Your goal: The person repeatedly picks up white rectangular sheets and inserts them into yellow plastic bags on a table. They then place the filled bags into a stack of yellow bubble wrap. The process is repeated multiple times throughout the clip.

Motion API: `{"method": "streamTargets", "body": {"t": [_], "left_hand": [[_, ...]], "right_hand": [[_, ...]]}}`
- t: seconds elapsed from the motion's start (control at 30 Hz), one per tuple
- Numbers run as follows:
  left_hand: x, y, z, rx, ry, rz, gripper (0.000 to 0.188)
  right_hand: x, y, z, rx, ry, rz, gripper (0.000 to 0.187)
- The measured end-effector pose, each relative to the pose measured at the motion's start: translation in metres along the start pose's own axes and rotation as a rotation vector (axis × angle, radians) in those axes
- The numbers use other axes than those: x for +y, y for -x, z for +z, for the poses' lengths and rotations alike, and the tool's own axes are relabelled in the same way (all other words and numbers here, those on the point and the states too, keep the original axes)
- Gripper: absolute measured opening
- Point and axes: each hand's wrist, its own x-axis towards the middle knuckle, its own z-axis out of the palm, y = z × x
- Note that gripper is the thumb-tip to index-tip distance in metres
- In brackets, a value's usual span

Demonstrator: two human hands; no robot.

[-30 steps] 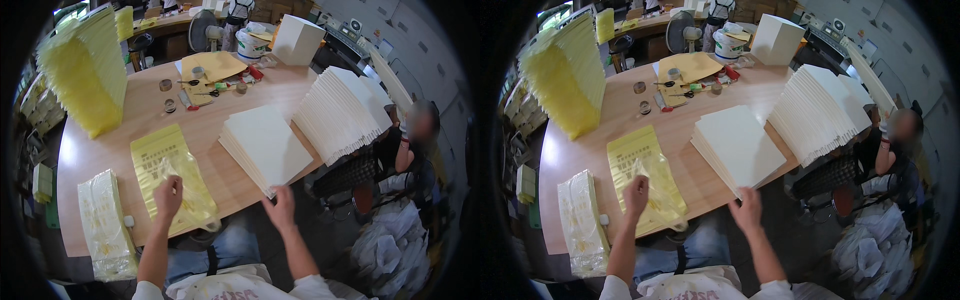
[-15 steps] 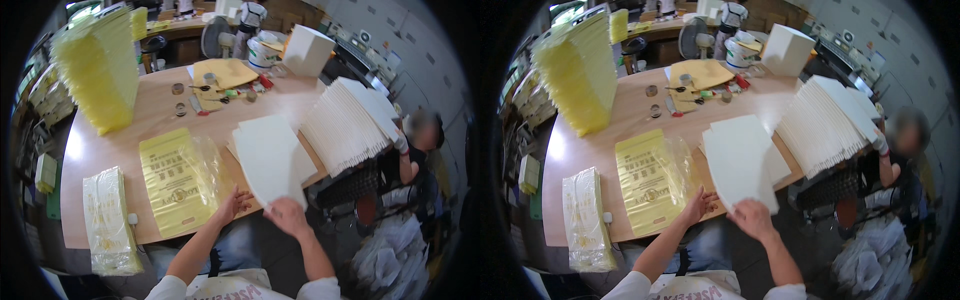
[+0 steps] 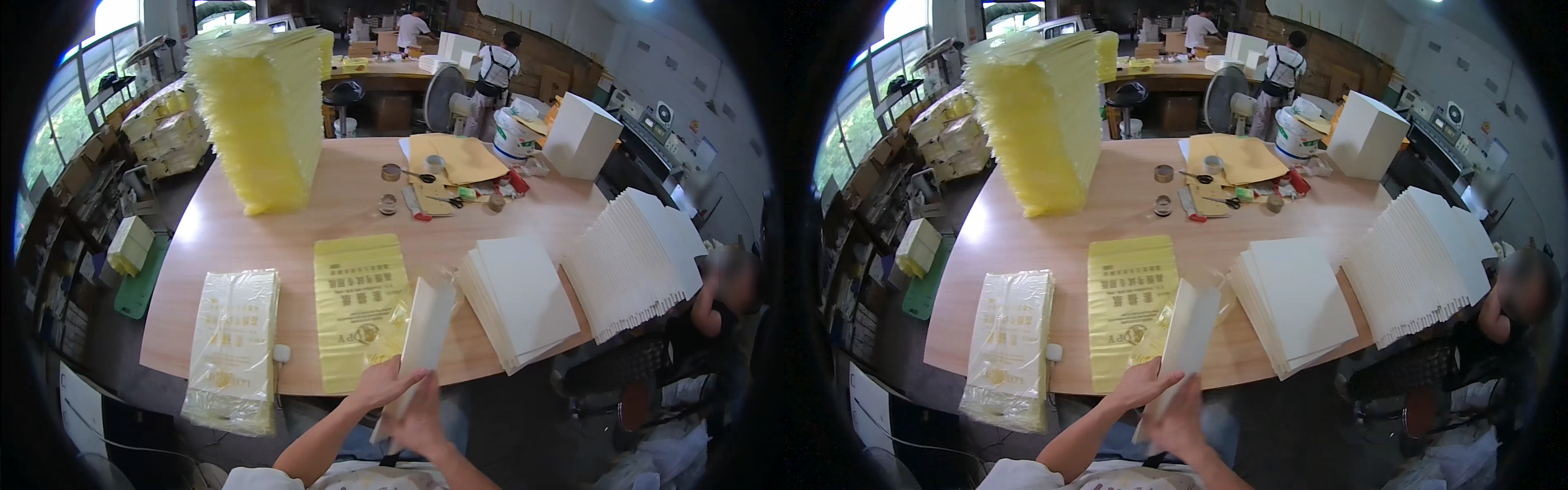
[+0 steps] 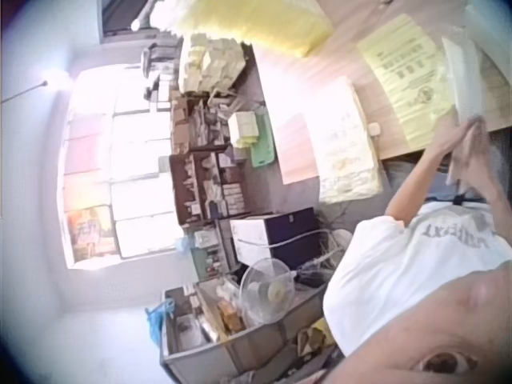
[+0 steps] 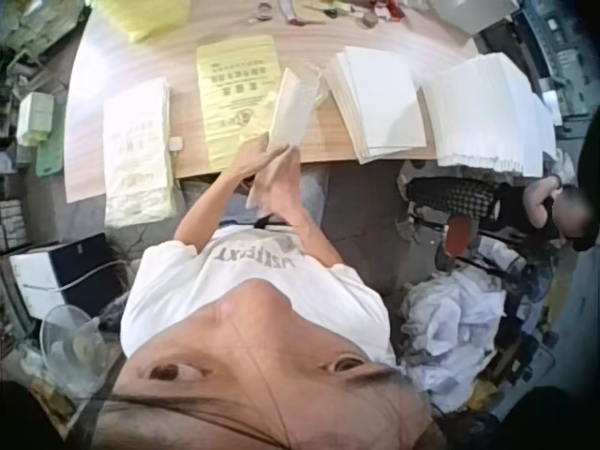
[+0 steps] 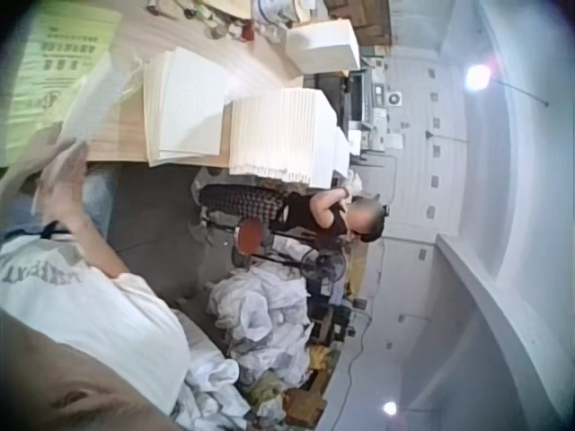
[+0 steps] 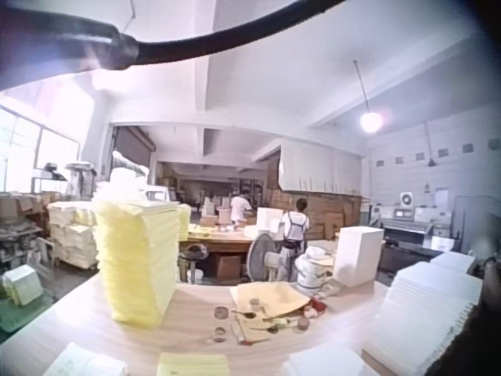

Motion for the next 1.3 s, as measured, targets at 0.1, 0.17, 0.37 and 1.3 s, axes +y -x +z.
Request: {"method": "streamTargets", "body": {"t": [0.1, 0.17, 0.37, 1.3], "left_hand": [[-0.023, 0.006, -0.031, -0.018, 0.243, -0.130, 0.066], [-0.019, 0.017, -0.046, -0.148, 0.560, -0.163, 0.059], [-0.003, -0.003, -0.013, -0.240, 0.660, 0.238, 0.053], [-0.006, 0.076, -0.001, -0.442, 0.500, 0.089, 0.011]], "right_hand": [[-0.026, -0.004, -0.007, -0.002, 0.043, -0.205, 0.101], [-0.015, -0.002, -0.016, 0.117, -0.218, 0.047, 0.095], [0.040, 0.003, -0.086, -0.134, -1.261, 0.667, 0.051], [0.088, 0.087, 0.098, -0.440, -1.715, 0.956, 0.041]]}}
